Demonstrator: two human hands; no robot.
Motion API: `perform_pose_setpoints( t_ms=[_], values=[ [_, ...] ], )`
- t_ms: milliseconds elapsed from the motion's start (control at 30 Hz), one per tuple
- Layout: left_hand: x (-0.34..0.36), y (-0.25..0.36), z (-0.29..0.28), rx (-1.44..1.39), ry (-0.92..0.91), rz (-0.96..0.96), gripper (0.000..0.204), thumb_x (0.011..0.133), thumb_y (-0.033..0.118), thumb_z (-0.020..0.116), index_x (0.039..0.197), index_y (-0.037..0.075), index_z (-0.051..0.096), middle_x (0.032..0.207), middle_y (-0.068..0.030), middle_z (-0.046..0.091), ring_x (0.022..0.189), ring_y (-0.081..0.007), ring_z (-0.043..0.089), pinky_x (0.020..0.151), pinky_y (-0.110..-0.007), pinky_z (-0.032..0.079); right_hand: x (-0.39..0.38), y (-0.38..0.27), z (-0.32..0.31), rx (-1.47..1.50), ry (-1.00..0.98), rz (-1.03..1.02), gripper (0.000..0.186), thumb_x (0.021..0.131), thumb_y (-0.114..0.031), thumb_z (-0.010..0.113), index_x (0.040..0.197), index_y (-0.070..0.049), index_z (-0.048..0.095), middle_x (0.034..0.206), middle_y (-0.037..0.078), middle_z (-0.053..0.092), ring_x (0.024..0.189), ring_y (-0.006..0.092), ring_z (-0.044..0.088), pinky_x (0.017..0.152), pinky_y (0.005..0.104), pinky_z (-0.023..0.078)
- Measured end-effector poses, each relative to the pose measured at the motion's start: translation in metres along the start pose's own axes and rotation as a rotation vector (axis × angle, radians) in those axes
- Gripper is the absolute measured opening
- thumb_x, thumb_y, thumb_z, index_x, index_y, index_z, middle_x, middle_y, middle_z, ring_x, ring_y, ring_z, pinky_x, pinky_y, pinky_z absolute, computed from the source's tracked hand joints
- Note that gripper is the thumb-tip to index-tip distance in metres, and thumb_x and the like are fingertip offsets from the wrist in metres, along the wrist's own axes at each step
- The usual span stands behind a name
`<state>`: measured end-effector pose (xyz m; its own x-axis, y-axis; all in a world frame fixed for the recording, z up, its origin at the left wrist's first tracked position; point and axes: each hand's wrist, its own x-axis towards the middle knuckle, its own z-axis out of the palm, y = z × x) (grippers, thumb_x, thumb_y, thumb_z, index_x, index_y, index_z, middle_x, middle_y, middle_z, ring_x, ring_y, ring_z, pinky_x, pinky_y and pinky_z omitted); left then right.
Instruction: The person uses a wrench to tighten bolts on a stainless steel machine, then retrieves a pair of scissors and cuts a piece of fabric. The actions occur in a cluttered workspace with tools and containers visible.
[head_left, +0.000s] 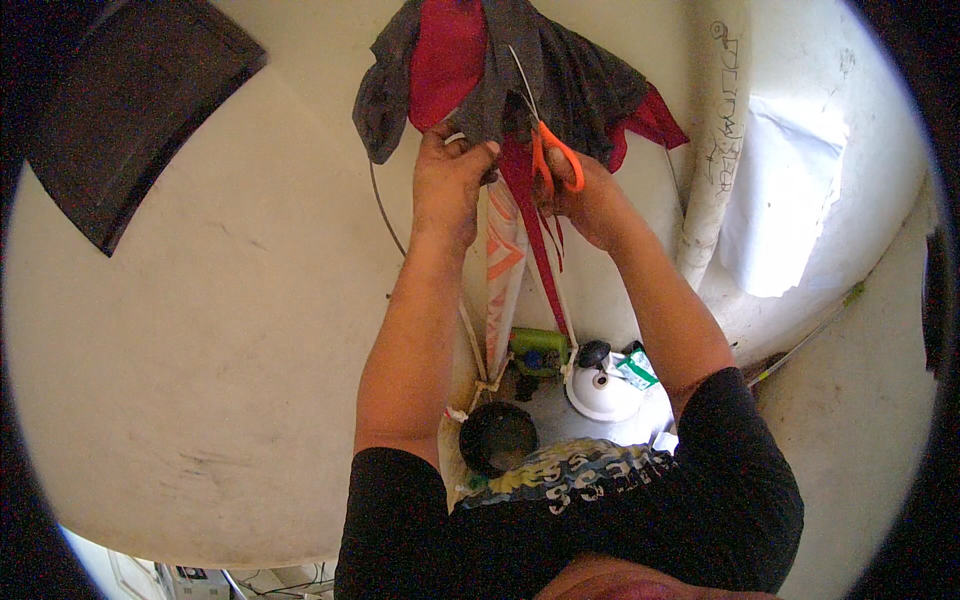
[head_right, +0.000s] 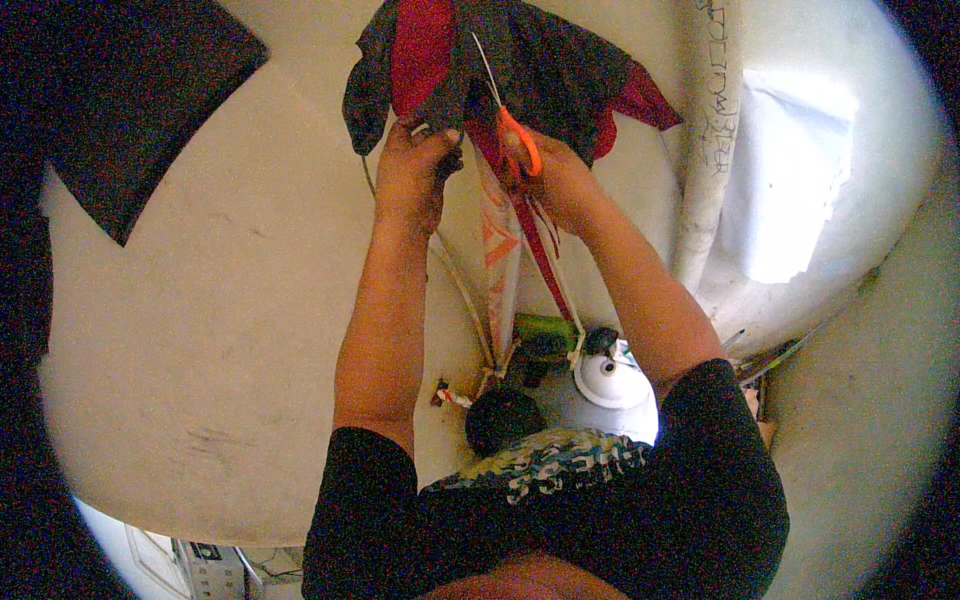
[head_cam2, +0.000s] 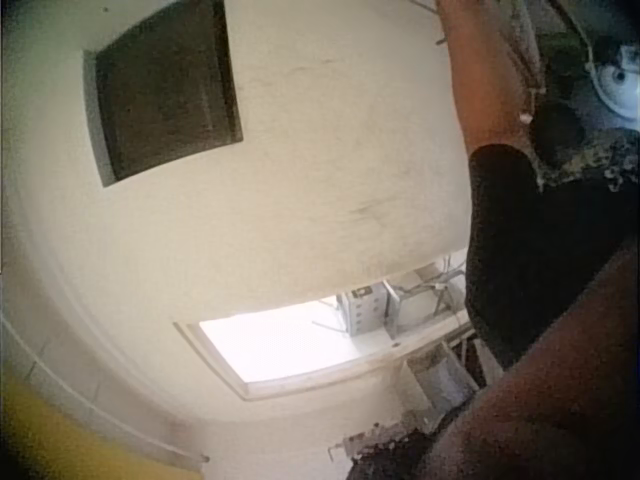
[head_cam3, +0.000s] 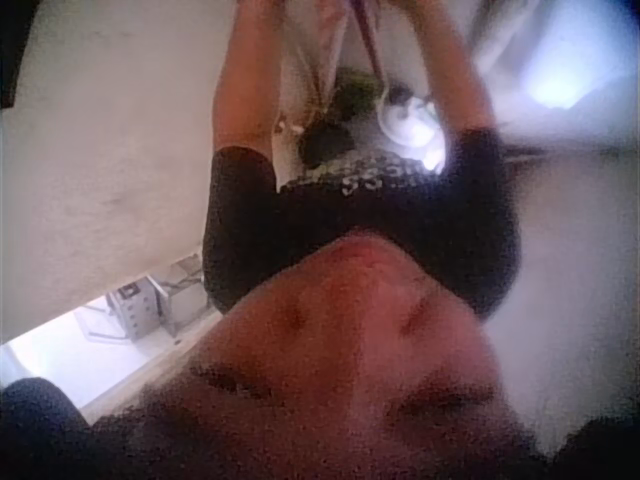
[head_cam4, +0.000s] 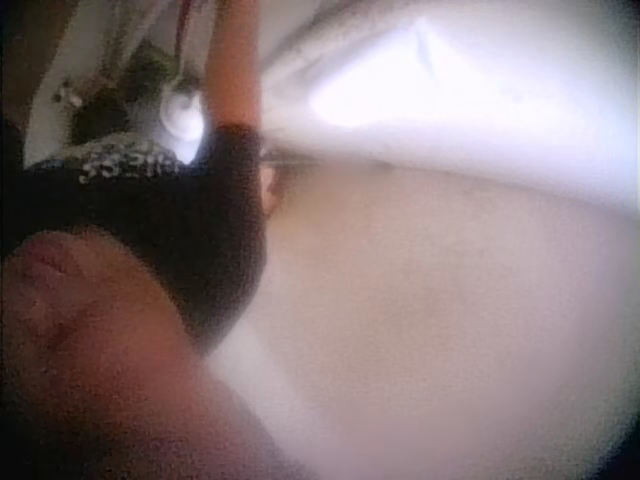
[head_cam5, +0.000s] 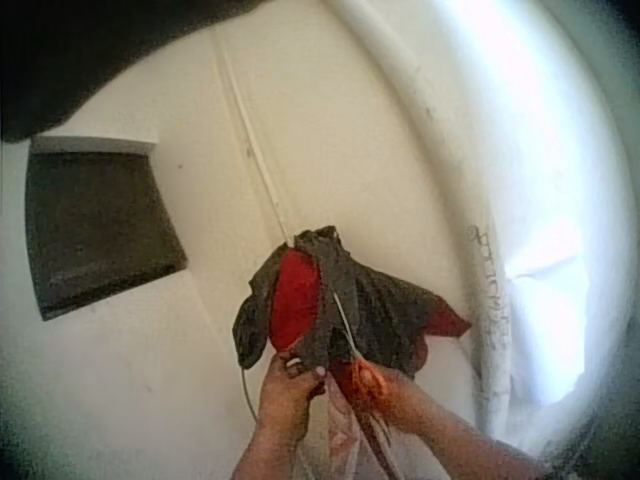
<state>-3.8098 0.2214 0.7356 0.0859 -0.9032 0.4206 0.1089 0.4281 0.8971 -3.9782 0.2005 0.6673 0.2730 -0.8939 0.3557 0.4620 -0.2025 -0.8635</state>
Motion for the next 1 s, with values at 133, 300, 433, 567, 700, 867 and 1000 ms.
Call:
perform_pose_setpoints(
  t_ms=[133, 300, 433, 567, 700, 867, 1000],
  values=[
    [-0.001, -0.001, 0.0, -0.006, -0.014, 0.007, 0.058, 0.082, -0.003, 0.069, 0.132, -0.006, 0.04, 0.106, -0.014, 0.067, 0.09, -0.0183, 0.065, 0.079, -0.03, 0.053, 0.008, -0.007, -0.006, -0.091, -0.061, -0.03, 0.048, 0.095, -0.055, 0.061, 0.105, -0.008, 0.058, 0.079, 0.002, 0.056, 0.069, 0.0159, 0.053, 0.063, 0.0306, 0.043],
    [-0.004, 0.003, 0.0, -0.005, -0.012, 0.0, 0.059, 0.082, -0.003, 0.07, 0.133, -0.006, 0.04, 0.106, -0.0141, 0.067, 0.091, -0.0179, 0.064, 0.078, -0.03, 0.053, 0.004, -0.013, -0.004, -0.037, -0.063, 0.024, 0.043, 0.098, -0.05, 0.058, 0.101, -0.007, 0.058, 0.075, 0.002, 0.055, 0.067, 0.0156, 0.052, 0.063, 0.0301, 0.043],
    [-0.005, 0.004, 0.001, 0.016, -0.002, -0.005, 0.06, 0.082, -0.003, 0.07, 0.134, -0.007, 0.039, 0.106, -0.0147, 0.067, 0.09, -0.0182, 0.065, 0.078, -0.03, 0.053, 0.004, -0.016, -0.004, -0.06, -0.064, 0.045, 0.04, 0.1, -0.046, 0.055, 0.098, -0.007, 0.059, 0.074, 0.002, 0.055, 0.067, 0.0145, 0.052, 0.062, 0.0297, 0.043],
    [-0.004, 0.0, 0.001, 0.012, -0.029, 0.031, 0.06, 0.082, -0.002, 0.07, 0.134, -0.007, 0.039, 0.106, -0.0149, 0.067, 0.09, -0.0185, 0.065, 0.078, -0.031, 0.053, 0.008, -0.025, -0.005, -0.202, -0.044, 0.039, 0.038, 0.093, -0.037, 0.07, 0.119, -0.009, 0.068, 0.076, -0.005, 0.057, 0.064, 0.0072, 0.05, 0.057, 0.0237, 0.04],
    [-0.007, 0.002, 0.0, 0.052, 0.025, 0.014, 0.058, 0.083, -0.001, 0.07, 0.132, -0.006, 0.041, 0.104, -0.0143, 0.068, 0.089, -0.0188, 0.065, 0.08, -0.031, 0.053, 0.0, -0.036, -0.003, -0.345, 0.021, 0.035, 0.036, 0.093, -0.037, 0.069, 0.115, -0.009, 0.069, 0.066, -0.004, 0.054, 0.054, 0.0085, 0.047, 0.049, 0.0258, 0.037],
    [0.002, 0.007, -0.023, 0.162, 0.07, -0.094, 0.057, 0.083, 0.004, 0.071, 0.132, -0.006, 0.043, 0.105, -0.0136, 0.067, 0.092, -0.0215, 0.065, 0.084, -0.033, 0.053, -0.004, -0.044, -0.009, -0.327, -0.026, 0.029, 0.037, 0.095, -0.04, 0.066, 0.114, -0.008, 0.069, 0.064, -0.002, 0.054, 0.053, 0.0087, 0.049, 0.047, 0.0273, 0.038],
    [0.015, 0.008, -0.014, 0.718, 0.286, 0.395, 0.062, 0.08, 0.016, 0.078, 0.129, -0.005, 0.046, 0.114, -0.0188, 0.063, 0.105, -0.0313, 0.062, 0.094, -0.041, 0.049, -0.005, -0.059, -0.006, -0.385, -0.055, 0.04, 0.039, 0.096, -0.039, 0.065, 0.115, -0.005, 0.066, 0.064, -0.002, 0.052, 0.053, 0.0094, 0.049, 0.047, 0.0269, 0.039]
  ],
)
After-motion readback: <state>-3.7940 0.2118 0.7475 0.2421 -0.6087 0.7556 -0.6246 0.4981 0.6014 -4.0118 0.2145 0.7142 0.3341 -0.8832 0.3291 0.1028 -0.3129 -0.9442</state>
